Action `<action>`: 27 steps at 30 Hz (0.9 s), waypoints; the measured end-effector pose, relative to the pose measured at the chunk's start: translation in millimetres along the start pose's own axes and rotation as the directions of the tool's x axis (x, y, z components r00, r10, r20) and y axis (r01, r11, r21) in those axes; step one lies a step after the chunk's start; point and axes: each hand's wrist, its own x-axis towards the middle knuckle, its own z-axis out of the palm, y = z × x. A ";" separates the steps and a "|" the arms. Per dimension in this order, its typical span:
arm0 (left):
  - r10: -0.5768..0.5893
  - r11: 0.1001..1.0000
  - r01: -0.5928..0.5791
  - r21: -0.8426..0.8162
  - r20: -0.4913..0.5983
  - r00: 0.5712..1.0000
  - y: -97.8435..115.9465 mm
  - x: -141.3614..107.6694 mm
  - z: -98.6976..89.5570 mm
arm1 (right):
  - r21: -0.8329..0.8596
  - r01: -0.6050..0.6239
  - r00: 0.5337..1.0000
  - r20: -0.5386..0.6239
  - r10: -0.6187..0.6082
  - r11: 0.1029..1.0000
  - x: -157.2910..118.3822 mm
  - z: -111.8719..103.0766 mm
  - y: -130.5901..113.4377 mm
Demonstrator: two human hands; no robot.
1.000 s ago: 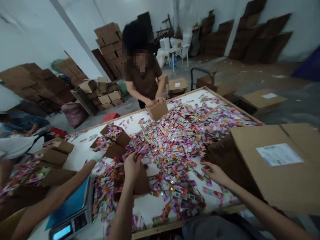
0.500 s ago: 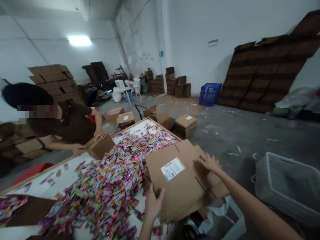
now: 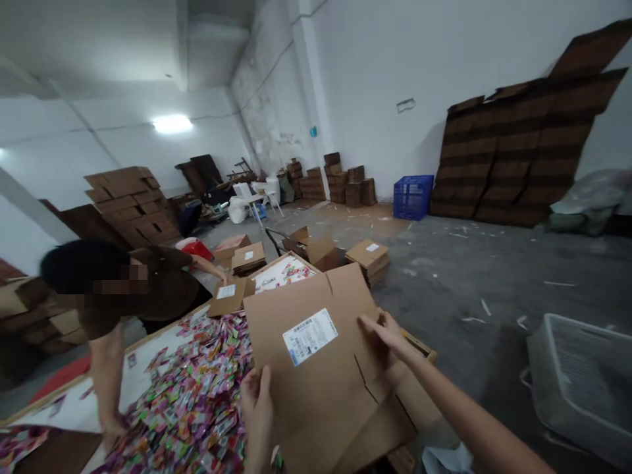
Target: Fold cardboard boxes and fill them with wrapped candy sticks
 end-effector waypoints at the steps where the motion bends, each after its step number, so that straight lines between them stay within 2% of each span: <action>1: 0.000 0.995 -0.001 -0.095 -0.005 1.000 15.7 -2.3 -2.5 | 0.083 0.037 0.999 -0.025 -0.035 0.996 0.0 -10.4 -9.3; 3: 0.035 0.959 -0.042 -0.279 -0.028 0.999 47.9 -8.8 -7.9 | 0.265 0.139 0.990 -0.052 -0.129 0.954 -2.3 -30.1 -30.2; 5: 0.136 0.908 -0.144 -0.393 -0.050 0.989 76.4 -16.1 -12.8 | 0.358 0.227 0.973 -0.035 -0.229 0.906 -7.6 -43.0 -52.5; 7: 0.242 0.895 -0.248 -0.371 -0.064 0.968 96.1 -23.0 -16.4 | 0.360 0.261 0.963 -0.037 -0.265 0.896 -14.0 -45.7 -72.1; 9: 0.282 0.925 -0.270 -0.268 0.008 0.959 106.1 -29.1 -19.9 | 0.350 0.249 0.968 -0.108 -0.225 0.903 -18.7 -40.3 -86.3; 12: 0.224 0.958 -0.198 -0.208 0.112 0.968 111.5 -34.2 -29.5 | 0.381 0.189 0.970 -0.214 -0.112 0.905 -22.9 -31.3 -98.2; 14: 0.207 0.960 -0.173 -0.219 0.142 0.968 116.6 -32.9 -39.8 | 0.388 0.182 0.976 -0.184 -0.118 0.903 -28.7 -32.7 -104.4; 17: 0.227 0.965 -0.203 -0.165 0.137 0.964 131.2 -25.1 -52.1 | 0.373 0.262 0.963 -0.042 -0.266 0.890 -49.2 -45.1 -118.7; 18: 0.253 0.962 -0.234 -0.138 0.140 0.957 136.6 -22.1 -52.7 | 0.383 0.290 0.941 0.052 -0.334 0.877 -58.3 -49.3 -125.1; 19: 0.285 0.957 -0.272 -0.097 0.161 0.945 141.5 -19.2 -50.9 | 0.396 0.307 0.898 0.182 -0.402 0.865 -67.4 -52.3 -131.7; 21: 0.335 0.938 -0.347 0.011 0.229 0.914 147.3 -15.2 -41.6 | 0.398 0.315 0.739 0.466 -0.486 0.861 -81.4 -52.9 -142.8; 22: 0.338 0.928 -0.367 0.068 0.264 0.903 147.5 -14.4 -35.4 | 0.387 0.312 0.663 0.566 -0.490 0.868 -84.4 -50.5 -145.7; 23: 0.327 0.919 -0.376 0.120 0.301 0.896 145.8 -14.6 -29.6 | 0.379 0.303 0.620 0.619 -0.483 0.874 -84.3 -46.4 -145.9; 24: 0.310 0.910 -0.380 0.167 0.337 0.889 142.3 -16.0 -25.0 | 0.380 0.285 0.614 0.632 -0.472 0.880 -81.1 -41.1 -143.3; 25: 0.295 0.895 -0.393 0.213 0.377 0.878 137.6 -18.7 -22.3 | 0.386 0.257 0.644 0.615 -0.455 0.886 -75.5 -35.1 -138.0; 27: 0.286 0.831 -0.472 0.295 0.501 0.817 127.0 -27.7 -23.5 | 0.343 0.232 0.762 0.518 -0.389 0.910 -61.1 -22.1 -121.9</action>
